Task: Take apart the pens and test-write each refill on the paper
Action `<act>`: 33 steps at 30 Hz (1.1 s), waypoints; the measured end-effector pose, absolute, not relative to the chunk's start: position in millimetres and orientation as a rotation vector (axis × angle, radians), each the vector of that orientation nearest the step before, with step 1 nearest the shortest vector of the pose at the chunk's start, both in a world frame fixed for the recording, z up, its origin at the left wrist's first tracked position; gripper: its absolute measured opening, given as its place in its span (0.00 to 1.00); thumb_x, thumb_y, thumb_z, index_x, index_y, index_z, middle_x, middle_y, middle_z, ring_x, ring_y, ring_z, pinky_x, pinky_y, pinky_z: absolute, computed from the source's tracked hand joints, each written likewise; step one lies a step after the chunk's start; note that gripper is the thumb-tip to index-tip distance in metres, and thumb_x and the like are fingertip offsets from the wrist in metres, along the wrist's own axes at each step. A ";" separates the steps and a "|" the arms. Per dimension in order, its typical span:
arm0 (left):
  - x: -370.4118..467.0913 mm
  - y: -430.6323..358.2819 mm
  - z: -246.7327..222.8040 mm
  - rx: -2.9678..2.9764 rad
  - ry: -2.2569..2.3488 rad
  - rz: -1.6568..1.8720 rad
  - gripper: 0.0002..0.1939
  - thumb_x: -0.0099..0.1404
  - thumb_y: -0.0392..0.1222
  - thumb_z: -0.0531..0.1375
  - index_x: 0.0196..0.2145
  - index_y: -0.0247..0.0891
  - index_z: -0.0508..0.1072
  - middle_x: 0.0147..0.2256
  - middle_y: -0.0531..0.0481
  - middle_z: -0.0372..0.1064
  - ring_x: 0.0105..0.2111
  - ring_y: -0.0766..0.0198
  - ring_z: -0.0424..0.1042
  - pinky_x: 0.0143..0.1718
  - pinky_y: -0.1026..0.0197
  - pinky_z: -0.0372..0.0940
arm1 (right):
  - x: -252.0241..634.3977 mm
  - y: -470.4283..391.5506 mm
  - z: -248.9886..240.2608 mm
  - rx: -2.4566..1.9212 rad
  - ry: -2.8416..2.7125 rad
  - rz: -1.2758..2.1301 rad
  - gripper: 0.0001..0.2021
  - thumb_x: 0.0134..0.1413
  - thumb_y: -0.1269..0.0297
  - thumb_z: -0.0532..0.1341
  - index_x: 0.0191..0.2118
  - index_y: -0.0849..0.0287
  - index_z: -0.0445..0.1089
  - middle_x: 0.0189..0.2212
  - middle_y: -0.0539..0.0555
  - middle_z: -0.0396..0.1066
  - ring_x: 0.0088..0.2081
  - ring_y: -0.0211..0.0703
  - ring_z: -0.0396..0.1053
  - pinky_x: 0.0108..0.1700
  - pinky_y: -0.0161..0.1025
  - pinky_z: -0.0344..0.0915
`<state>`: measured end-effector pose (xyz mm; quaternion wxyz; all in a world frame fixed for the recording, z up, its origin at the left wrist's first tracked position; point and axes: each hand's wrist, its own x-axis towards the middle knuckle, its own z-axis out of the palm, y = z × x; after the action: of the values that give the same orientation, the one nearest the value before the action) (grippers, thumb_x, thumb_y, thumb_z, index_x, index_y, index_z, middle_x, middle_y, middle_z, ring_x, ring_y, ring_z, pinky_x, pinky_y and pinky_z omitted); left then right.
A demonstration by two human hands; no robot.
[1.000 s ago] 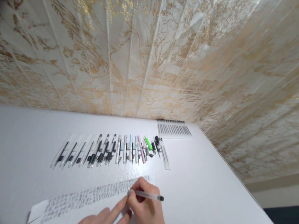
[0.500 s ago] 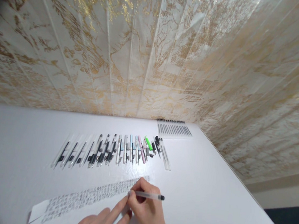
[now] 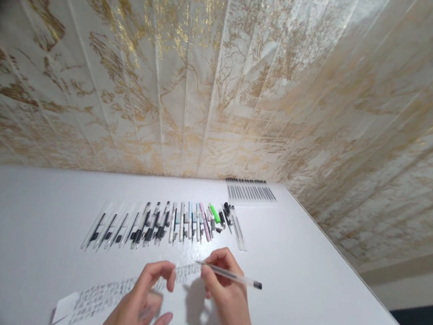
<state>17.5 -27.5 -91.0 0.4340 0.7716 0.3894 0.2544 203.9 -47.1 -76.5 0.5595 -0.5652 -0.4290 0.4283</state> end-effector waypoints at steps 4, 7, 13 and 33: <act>16.0 -22.6 -93.7 1.665 0.915 0.823 0.29 0.59 0.24 0.49 0.54 0.47 0.47 0.46 0.51 0.63 0.20 0.79 0.63 0.29 0.71 0.68 | 194.4 -59.7 -53.5 -1.299 -1.173 1.157 0.09 0.50 0.59 0.65 0.31 0.59 0.72 0.25 0.50 0.68 0.21 0.33 0.60 0.23 0.31 0.59; 16.3 -23.6 -95.6 1.630 0.872 0.820 0.29 0.60 0.24 0.49 0.54 0.48 0.47 0.48 0.50 0.62 0.20 0.79 0.65 0.29 0.71 0.68 | 186.9 -64.9 -47.7 -1.332 -1.352 1.137 0.05 0.51 0.63 0.63 0.31 0.59 0.74 0.24 0.50 0.70 0.21 0.34 0.61 0.23 0.31 0.58; 17.7 -27.1 -87.7 1.621 0.757 0.780 0.29 0.61 0.21 0.48 0.53 0.47 0.46 0.51 0.46 0.61 0.32 0.73 0.76 0.38 0.67 0.71 | 179.1 -61.2 -57.6 -1.331 -1.535 1.028 0.06 0.48 0.72 0.60 0.30 0.59 0.75 0.24 0.50 0.72 0.24 0.36 0.62 0.26 0.32 0.59; 29.2 -40.9 -107.6 1.691 0.914 0.915 0.33 0.57 0.28 0.52 0.58 0.49 0.51 0.62 0.44 0.53 0.44 0.61 0.75 0.42 0.63 0.72 | 163.1 -53.5 -72.6 -1.171 -1.218 1.352 0.18 0.51 0.49 0.64 0.36 0.60 0.69 0.27 0.50 0.67 0.23 0.36 0.64 0.25 0.32 0.61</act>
<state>29.2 -40.9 -107.6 0.4852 0.6945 0.3753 0.3759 163.1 -53.5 -72.6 0.4698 -0.4776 -0.4970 0.5515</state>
